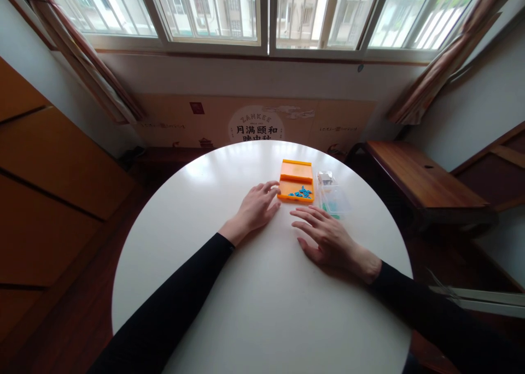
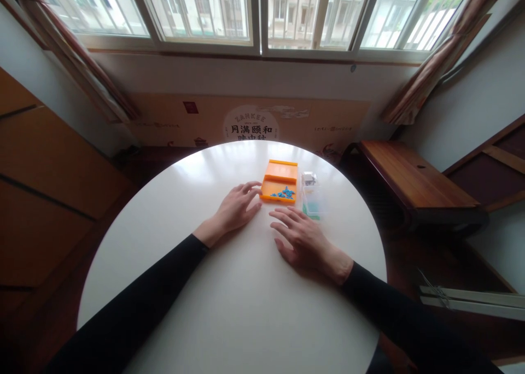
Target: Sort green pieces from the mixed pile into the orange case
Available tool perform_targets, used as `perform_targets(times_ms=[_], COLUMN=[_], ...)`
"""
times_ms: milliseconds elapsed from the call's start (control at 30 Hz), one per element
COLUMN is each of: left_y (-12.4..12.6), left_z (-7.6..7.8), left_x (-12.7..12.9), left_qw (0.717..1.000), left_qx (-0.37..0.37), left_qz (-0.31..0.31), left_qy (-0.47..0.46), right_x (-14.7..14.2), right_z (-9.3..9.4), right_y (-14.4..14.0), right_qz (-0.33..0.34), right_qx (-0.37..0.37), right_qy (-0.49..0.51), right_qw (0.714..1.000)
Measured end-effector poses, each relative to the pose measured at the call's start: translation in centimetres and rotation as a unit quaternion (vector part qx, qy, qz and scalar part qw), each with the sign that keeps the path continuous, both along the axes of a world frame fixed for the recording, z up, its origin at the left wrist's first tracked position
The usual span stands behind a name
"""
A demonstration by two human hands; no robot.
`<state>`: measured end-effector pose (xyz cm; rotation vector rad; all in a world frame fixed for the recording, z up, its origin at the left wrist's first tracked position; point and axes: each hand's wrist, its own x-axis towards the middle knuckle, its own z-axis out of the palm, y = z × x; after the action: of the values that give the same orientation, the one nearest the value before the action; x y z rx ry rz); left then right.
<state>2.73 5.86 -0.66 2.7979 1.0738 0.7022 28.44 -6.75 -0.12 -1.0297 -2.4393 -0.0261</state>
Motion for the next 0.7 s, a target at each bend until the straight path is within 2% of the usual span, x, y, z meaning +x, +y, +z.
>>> perform_targets(times_ms=[100,233,467,567,700], left_y=[-0.6,-1.5,-3.1,-3.4,-3.8], left_z=[0.4,0.5,1.2,1.6,2.1], left_x=[-1.1,-3.6,-8.0,-9.0,-9.3], left_qw=[1.000,1.000,0.999,0.998,0.995], left_qx=[-0.005,-0.002,-0.001,-0.016,-0.047], left_qz=[-0.015,0.001,0.002,-0.008,-0.010], left_qy=[-0.005,-0.014,-0.037,-0.054,-0.089], right_x=[-0.8,-2.0,-3.9,-5.0,-6.3], right_z=[0.0,-0.2,-0.5,-1.0,-2.6], right_y=[0.3,0.8,1.7,2.8,4.9], right_qz=[-0.004,-0.008,-0.007,-0.026,-0.059], right_qx=[-0.013,-0.032,-0.063,-0.069,-0.082], right_qy=[0.000,0.015,0.086,0.132,0.177], right_qw=[1.000,0.999,0.994,0.989,0.979])
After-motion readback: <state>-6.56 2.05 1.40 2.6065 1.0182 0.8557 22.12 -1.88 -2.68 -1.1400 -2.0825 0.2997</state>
